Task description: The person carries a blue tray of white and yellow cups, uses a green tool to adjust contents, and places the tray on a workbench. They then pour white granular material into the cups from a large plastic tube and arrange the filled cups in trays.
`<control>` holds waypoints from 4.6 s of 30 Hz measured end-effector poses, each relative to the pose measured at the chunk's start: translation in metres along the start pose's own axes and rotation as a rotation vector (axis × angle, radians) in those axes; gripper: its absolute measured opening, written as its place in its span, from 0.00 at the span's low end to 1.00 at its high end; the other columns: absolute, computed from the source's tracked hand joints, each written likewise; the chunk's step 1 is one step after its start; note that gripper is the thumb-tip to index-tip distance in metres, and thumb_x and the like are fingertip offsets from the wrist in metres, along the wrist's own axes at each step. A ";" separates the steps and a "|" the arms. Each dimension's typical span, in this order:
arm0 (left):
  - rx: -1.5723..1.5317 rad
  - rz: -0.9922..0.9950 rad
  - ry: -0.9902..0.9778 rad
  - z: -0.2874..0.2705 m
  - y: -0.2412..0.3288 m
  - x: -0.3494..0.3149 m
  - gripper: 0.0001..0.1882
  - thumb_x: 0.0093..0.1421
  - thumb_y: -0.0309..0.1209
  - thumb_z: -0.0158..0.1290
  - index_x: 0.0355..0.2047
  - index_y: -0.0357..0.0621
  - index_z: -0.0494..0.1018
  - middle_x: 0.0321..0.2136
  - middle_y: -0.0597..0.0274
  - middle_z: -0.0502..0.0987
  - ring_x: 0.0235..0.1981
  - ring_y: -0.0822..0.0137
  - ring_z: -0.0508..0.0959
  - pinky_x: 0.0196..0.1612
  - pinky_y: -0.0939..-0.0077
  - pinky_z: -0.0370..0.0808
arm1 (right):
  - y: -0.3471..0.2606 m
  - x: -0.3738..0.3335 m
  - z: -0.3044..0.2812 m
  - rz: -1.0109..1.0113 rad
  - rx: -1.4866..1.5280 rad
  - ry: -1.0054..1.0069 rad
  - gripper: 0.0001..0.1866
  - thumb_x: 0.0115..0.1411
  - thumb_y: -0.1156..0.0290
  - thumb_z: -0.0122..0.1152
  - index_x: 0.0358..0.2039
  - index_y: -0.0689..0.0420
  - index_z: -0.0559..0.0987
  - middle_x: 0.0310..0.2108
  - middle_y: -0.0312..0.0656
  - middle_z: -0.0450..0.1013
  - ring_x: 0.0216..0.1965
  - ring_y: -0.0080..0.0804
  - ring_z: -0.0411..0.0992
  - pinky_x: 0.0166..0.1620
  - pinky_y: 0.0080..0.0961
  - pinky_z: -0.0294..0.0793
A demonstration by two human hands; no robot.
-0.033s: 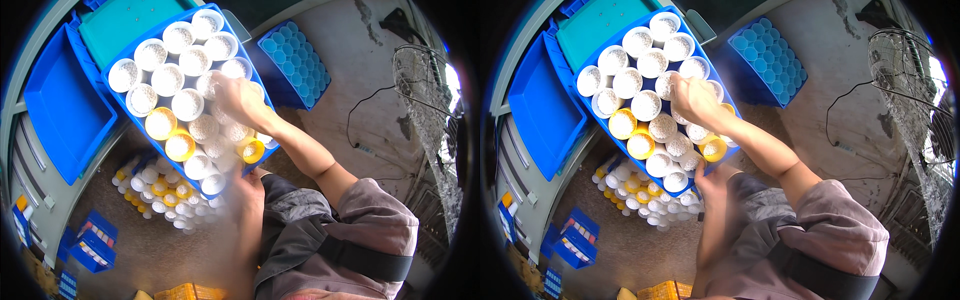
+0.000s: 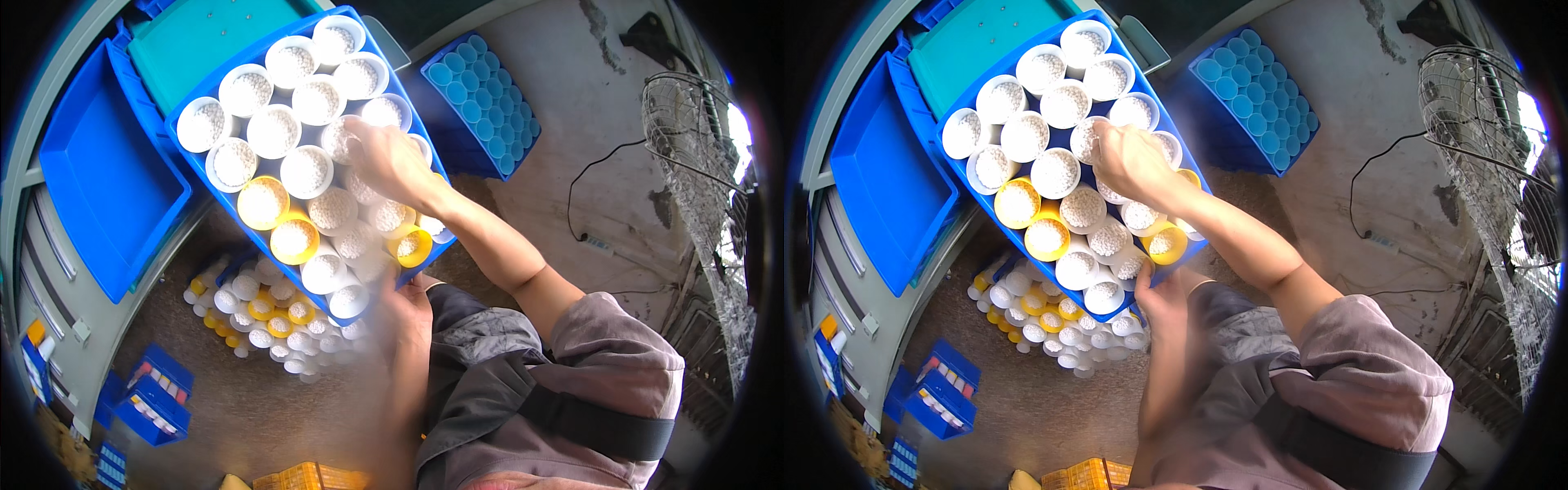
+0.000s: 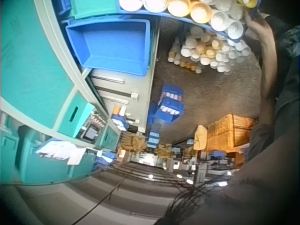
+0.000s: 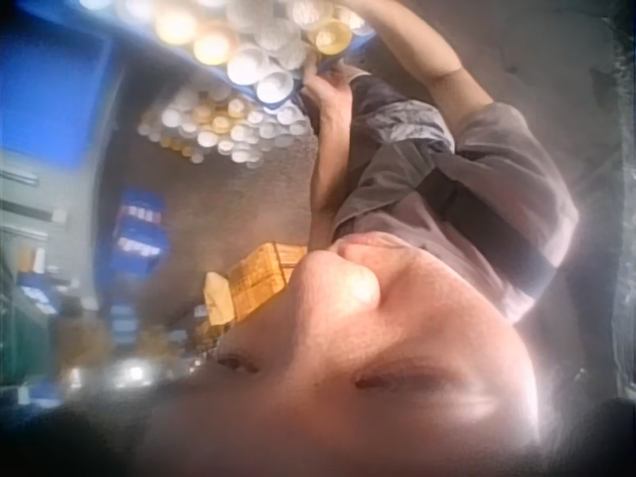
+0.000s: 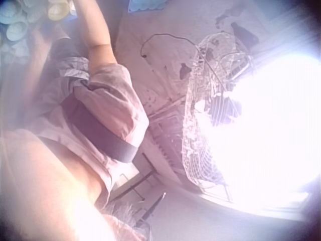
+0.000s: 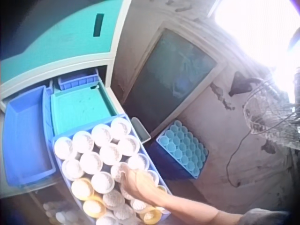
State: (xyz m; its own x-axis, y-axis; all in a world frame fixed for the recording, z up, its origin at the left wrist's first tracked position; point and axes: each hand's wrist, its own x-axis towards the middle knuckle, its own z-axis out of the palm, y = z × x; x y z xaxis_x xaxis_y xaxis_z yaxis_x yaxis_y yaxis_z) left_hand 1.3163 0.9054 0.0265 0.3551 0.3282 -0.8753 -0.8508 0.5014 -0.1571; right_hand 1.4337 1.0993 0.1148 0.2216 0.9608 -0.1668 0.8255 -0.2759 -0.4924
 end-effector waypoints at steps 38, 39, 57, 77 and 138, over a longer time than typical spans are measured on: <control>0.049 -0.037 0.033 0.010 -0.003 -0.002 0.20 0.66 0.33 0.50 0.54 0.32 0.70 0.50 0.52 0.78 0.50 0.60 0.78 0.53 0.68 0.75 | 0.002 0.011 -0.021 0.290 0.736 -0.353 0.31 0.63 0.74 0.48 0.68 0.64 0.62 0.24 0.43 0.79 0.33 0.29 0.80 0.52 0.30 0.74; 0.065 -0.035 0.019 0.011 -0.002 -0.002 0.22 0.68 0.35 0.47 0.56 0.32 0.68 0.53 0.50 0.76 0.54 0.58 0.75 0.59 0.64 0.72 | 0.002 0.011 -0.022 0.282 0.738 -0.362 0.31 0.63 0.74 0.48 0.68 0.64 0.62 0.24 0.43 0.79 0.33 0.29 0.80 0.52 0.30 0.74; 0.129 0.032 0.022 0.029 0.000 -0.011 0.17 0.66 0.33 0.51 0.49 0.33 0.73 0.44 0.55 0.80 0.43 0.64 0.82 0.44 0.75 0.81 | -0.005 -0.003 -0.014 0.148 0.583 -0.263 0.27 0.68 0.72 0.49 0.67 0.61 0.66 0.21 0.42 0.77 0.27 0.27 0.79 0.38 0.27 0.77; 0.074 0.035 0.033 0.019 -0.001 -0.006 0.18 0.66 0.32 0.52 0.52 0.32 0.72 0.48 0.54 0.80 0.49 0.63 0.81 0.52 0.72 0.80 | -0.001 0.019 -0.001 0.149 0.590 -0.014 0.15 0.63 0.70 0.60 0.45 0.66 0.85 0.30 0.46 0.82 0.24 0.25 0.77 0.33 0.25 0.79; 0.106 0.061 0.008 0.027 -0.006 -0.042 0.20 0.68 0.35 0.49 0.54 0.33 0.71 0.54 0.53 0.77 0.56 0.59 0.75 0.62 0.64 0.72 | 0.014 -0.016 -0.054 -0.543 -0.232 0.094 0.11 0.51 0.73 0.67 0.38 0.53 0.84 0.35 0.39 0.77 0.35 0.35 0.78 0.31 0.31 0.79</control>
State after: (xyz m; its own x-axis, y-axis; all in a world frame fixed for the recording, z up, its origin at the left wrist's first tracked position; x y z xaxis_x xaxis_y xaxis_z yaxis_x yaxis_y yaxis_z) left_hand 1.3170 0.9095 0.0769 0.3003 0.3550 -0.8853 -0.8250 0.5625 -0.0543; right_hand 1.4698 1.0818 0.1568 -0.2276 0.9639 0.1379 0.9228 0.2588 -0.2854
